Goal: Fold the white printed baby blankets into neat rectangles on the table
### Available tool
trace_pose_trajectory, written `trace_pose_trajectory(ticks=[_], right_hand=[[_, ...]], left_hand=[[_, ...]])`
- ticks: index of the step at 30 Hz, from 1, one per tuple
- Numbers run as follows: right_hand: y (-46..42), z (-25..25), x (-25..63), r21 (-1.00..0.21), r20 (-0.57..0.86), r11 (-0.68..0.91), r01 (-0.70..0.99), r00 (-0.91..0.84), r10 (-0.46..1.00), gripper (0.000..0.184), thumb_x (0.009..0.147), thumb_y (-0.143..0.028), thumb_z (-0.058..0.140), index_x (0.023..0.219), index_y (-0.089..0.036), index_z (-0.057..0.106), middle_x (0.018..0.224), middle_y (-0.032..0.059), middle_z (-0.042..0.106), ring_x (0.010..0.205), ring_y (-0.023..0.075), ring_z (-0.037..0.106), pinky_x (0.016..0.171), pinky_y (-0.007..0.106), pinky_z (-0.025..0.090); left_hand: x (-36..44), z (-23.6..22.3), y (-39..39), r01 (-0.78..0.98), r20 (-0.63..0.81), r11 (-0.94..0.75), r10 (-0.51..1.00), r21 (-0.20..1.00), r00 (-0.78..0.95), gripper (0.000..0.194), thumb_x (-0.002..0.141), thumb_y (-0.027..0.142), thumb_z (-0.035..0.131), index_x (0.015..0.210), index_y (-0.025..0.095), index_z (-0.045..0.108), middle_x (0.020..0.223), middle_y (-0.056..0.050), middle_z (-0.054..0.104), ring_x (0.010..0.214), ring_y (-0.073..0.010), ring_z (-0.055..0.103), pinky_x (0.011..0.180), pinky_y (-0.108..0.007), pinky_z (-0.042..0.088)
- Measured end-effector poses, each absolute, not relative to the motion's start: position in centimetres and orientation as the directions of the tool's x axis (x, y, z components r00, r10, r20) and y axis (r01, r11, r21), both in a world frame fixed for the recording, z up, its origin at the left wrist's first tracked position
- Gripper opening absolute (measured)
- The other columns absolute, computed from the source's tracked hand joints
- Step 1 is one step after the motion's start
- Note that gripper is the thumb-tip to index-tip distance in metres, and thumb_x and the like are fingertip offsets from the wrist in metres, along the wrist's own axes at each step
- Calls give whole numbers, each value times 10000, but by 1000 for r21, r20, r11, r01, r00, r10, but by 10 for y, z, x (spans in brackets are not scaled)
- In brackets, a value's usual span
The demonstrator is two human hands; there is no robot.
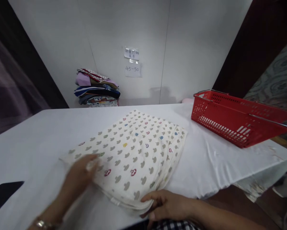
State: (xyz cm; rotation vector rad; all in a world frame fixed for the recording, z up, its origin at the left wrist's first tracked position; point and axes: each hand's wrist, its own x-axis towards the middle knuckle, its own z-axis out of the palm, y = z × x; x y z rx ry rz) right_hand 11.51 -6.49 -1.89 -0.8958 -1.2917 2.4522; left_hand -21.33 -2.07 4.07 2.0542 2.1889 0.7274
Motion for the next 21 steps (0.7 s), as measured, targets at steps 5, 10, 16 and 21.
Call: trace_pose_trajectory(ticks=[5, 10, 16, 21], right_hand=[[-67, -3, 117, -848, -326, -528, 37, -822, 466, 525, 558, -282, 808, 1052, -368, 653, 753, -76, 656, 603, 83, 563, 582, 175, 394], [-70, 5, 124, -888, -285, -458, 49, -841, 461, 498, 545, -265, 805, 1008, -392, 671, 714, -110, 619, 564, 59, 471, 537, 155, 343], [-11, 43, 175, -912, -409, -240, 332, -732, 544, 503, 780, -361, 628, 1260, -240, 541, 763, 14, 678, 592, 116, 604, 546, 219, 465], [118, 59, 229, -878, -199, -204, 433, 57, 978, 277, 858, -325, 576, 1043, -125, 624, 800, 63, 661, 709, 117, 624, 638, 213, 494]], left_hand=[[-99, 18, -88, 686, 292, -649, 761, 329, 580, 340, 724, 479, 642, 929, 209, 612, 897, -46, 636, 813, -194, 560, 747, -312, 442], [-80, 6, -102, 694, 416, -668, 730, 269, 542, 160, 766, 269, 629, 886, 185, 564, 815, -18, 608, 730, -166, 535, 673, -283, 416], [-86, -2, -99, 650, 484, -731, 653, 206, 582, 70, 815, 175, 507, 826, 208, 567, 788, -3, 613, 724, -159, 535, 676, -277, 425], [-89, -6, -98, 637, 506, -752, 622, 173, 597, 79, 835, 229, 512, 848, 224, 590, 771, 2, 619, 713, -141, 542, 677, -259, 447]])
